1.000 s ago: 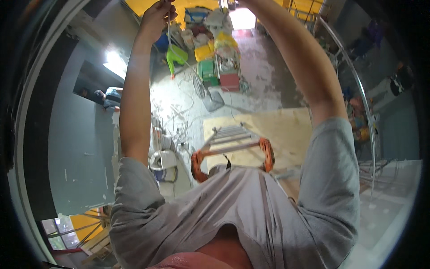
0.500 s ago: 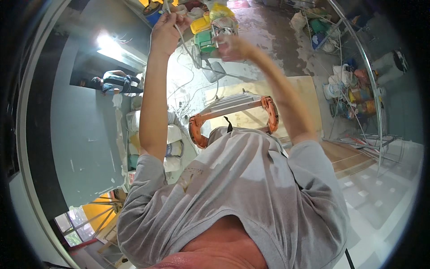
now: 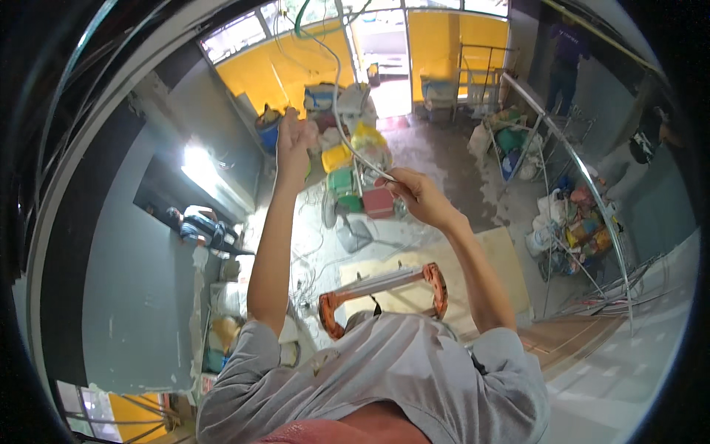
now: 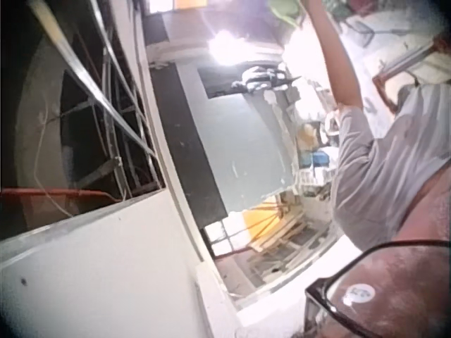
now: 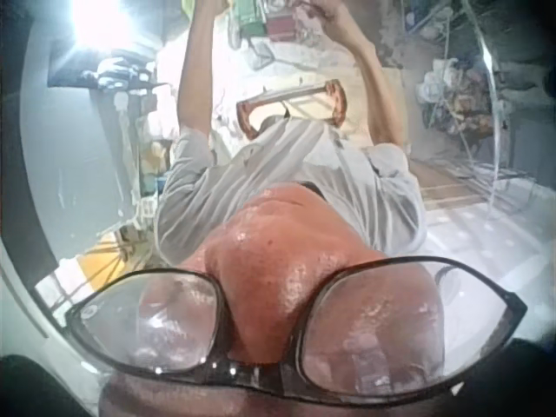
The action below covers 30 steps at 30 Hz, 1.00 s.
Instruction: The person manipulates wires hanging from an open ceiling framework, using side-cutting pliers to cut and trim wire ends, then coils and prepares white cabling while working from a stepladder.
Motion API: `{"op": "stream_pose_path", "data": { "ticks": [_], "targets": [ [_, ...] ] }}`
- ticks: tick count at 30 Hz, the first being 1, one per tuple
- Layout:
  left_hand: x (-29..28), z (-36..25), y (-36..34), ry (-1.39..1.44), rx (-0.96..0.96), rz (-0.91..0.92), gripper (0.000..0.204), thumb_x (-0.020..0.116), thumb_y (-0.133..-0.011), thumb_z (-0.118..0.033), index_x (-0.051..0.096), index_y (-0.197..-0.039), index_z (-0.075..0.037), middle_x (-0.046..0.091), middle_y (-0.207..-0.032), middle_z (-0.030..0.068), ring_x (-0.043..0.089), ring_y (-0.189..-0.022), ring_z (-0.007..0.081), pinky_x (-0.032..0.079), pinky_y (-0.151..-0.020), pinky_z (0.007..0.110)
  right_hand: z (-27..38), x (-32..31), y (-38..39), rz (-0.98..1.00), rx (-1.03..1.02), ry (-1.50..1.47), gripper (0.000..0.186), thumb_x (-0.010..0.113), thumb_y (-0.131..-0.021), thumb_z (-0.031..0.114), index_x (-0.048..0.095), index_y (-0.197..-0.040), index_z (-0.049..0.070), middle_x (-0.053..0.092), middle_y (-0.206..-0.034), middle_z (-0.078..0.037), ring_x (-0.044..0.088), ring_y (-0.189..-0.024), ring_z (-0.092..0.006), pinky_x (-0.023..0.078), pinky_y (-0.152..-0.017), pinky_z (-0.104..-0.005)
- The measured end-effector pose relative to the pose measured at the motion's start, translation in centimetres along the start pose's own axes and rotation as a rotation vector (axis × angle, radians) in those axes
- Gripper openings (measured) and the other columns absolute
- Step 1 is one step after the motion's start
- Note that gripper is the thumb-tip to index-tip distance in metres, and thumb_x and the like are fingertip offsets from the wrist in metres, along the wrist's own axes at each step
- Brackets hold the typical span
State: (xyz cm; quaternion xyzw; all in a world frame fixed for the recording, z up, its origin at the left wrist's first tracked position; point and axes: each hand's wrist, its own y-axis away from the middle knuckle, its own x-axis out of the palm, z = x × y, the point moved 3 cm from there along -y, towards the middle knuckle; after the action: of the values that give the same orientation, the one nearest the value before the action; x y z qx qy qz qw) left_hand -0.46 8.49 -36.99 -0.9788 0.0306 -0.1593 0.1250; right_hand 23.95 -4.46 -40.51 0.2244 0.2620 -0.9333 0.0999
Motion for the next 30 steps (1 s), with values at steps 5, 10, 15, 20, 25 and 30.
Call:
{"op": "stream_pose_path", "data": {
  "ticks": [5, 10, 15, 20, 25, 30],
  "targets": [
    [6.0, -7.2, 3.5, -0.861, 0.841, 0.285, 0.073, 0.071, -0.085, -0.005, 0.041, -0.151, -0.011, 0.037, -0.155, 0.0177, 0.032, -0.147, 0.0343, 0.030, -0.119, 0.042, 6.4, -6.4, -1.2, -0.067, -0.120, 0.119, 0.023, 0.052, -0.099, -0.001, 0.068, -0.115, 0.005, 0.054, -0.074, -0.005, 0.051, -0.069, -0.0149, 0.045, -0.067, -0.0300],
    [10.2, -12.6, 3.5, -0.957, 1.020, 0.485, 0.038, 0.066, -0.091, -0.006, 0.063, -0.129, -0.008, 0.060, -0.135, 0.0149, 0.047, -0.138, 0.0326, 0.036, -0.115, 0.042, 12.6, -10.1, -2.4, -0.150, -0.199, 0.363, 0.026, 0.058, -0.094, -0.002, 0.065, -0.118, 0.004, 0.058, -0.075, -0.012, 0.056, -0.067, -0.0223, 0.047, -0.067, -0.0349],
    [10.3, -15.1, -0.7, -0.606, 0.746, 0.516, 0.021, 0.056, -0.103, -0.017, 0.069, -0.109, -0.001, 0.073, -0.106, 0.0079, 0.067, -0.108, 0.0183, 0.049, -0.098, 0.035, 15.4, -14.4, -3.5, -0.240, -0.166, 0.495, 0.022, 0.055, -0.100, 0.006, 0.065, -0.119, 0.004, 0.066, -0.082, -0.011, 0.063, -0.075, -0.0217, 0.050, -0.070, -0.0347],
    [8.3, -19.5, -3.5, -0.726, 0.869, 0.384, 0.030, 0.054, -0.106, -0.026, 0.071, -0.111, -0.002, 0.074, -0.107, 0.0080, 0.066, -0.104, 0.0137, 0.048, -0.096, 0.029, 9.7, -24.0, -2.7, -0.220, -0.087, 0.623, 0.024, 0.054, -0.106, 0.021, 0.068, -0.112, 0.003, 0.062, -0.079, -0.003, 0.059, -0.075, -0.0126, 0.048, -0.070, -0.0286],
    [3.7, -21.7, -5.2, -0.807, 0.836, 0.317, 0.030, 0.055, -0.106, -0.025, 0.071, -0.112, 0.000, 0.074, -0.106, 0.0086, 0.067, -0.101, 0.0157, 0.048, -0.094, 0.028, 12.3, -27.7, 0.1, -0.319, -0.029, 0.763, 0.024, 0.054, -0.106, 0.023, 0.066, -0.110, 0.002, 0.055, -0.077, -0.001, 0.051, -0.071, -0.0116, 0.043, -0.064, -0.0286],
    [-1.6, -20.9, -6.9, -0.716, 0.765, 0.230, 0.029, 0.055, -0.106, -0.021, 0.072, -0.109, 0.001, 0.074, -0.100, 0.0090, 0.068, -0.095, 0.0144, 0.050, -0.089, 0.028, 14.6, -29.9, 2.7, -0.459, 0.171, 0.747, 0.023, 0.057, -0.104, 0.023, 0.066, -0.115, 0.004, 0.059, -0.081, -0.001, 0.053, -0.073, -0.0125, 0.046, -0.069, -0.0290]
  ]
}}
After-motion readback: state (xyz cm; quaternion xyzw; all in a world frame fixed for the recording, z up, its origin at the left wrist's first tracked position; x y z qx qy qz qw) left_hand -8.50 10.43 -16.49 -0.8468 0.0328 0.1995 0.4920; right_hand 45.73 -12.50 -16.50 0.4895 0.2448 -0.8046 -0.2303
